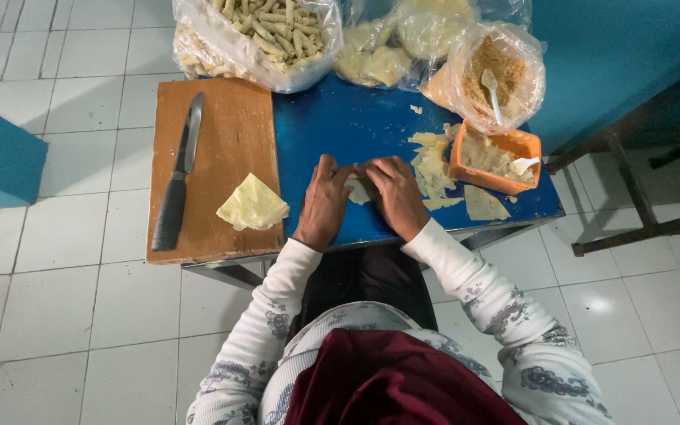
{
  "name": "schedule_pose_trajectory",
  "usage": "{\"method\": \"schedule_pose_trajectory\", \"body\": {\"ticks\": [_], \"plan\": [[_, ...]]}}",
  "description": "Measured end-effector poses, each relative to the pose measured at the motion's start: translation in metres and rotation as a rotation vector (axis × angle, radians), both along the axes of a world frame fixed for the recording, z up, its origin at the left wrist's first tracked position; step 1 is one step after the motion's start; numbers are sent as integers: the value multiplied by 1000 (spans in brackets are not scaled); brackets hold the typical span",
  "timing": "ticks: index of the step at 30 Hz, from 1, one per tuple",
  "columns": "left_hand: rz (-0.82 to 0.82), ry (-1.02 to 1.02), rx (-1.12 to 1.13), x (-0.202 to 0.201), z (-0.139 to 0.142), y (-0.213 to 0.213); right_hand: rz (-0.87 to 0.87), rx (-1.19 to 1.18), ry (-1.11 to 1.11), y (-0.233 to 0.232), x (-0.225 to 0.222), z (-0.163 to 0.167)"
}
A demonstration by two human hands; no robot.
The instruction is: The person sits at a small blue table folding triangular dough wrappers around pinches of brown sugar, spooning the sugar from a plastic bag with a spoon, and arranging the folded pastries in a row on the table. Folded pastries accumulate in a large bag beside the work area.
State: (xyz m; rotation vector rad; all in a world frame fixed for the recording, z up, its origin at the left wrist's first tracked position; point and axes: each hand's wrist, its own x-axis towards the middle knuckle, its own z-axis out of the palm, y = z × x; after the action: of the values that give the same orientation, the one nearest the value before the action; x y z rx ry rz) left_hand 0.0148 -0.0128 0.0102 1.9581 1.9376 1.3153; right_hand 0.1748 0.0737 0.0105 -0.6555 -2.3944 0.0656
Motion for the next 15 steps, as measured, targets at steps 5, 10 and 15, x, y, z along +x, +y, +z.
{"method": "schedule_pose_trajectory", "body": {"ticks": [5,10,15], "plan": [[50,-146,-20,2,1,-5,21,14,-36,4,-6,-2],[116,-95,44,7,1,-7,74,-94,-45,31,-8,-1],[158,-33,31,12,-1,-9,126,-674,28,88,-16,14]]}}
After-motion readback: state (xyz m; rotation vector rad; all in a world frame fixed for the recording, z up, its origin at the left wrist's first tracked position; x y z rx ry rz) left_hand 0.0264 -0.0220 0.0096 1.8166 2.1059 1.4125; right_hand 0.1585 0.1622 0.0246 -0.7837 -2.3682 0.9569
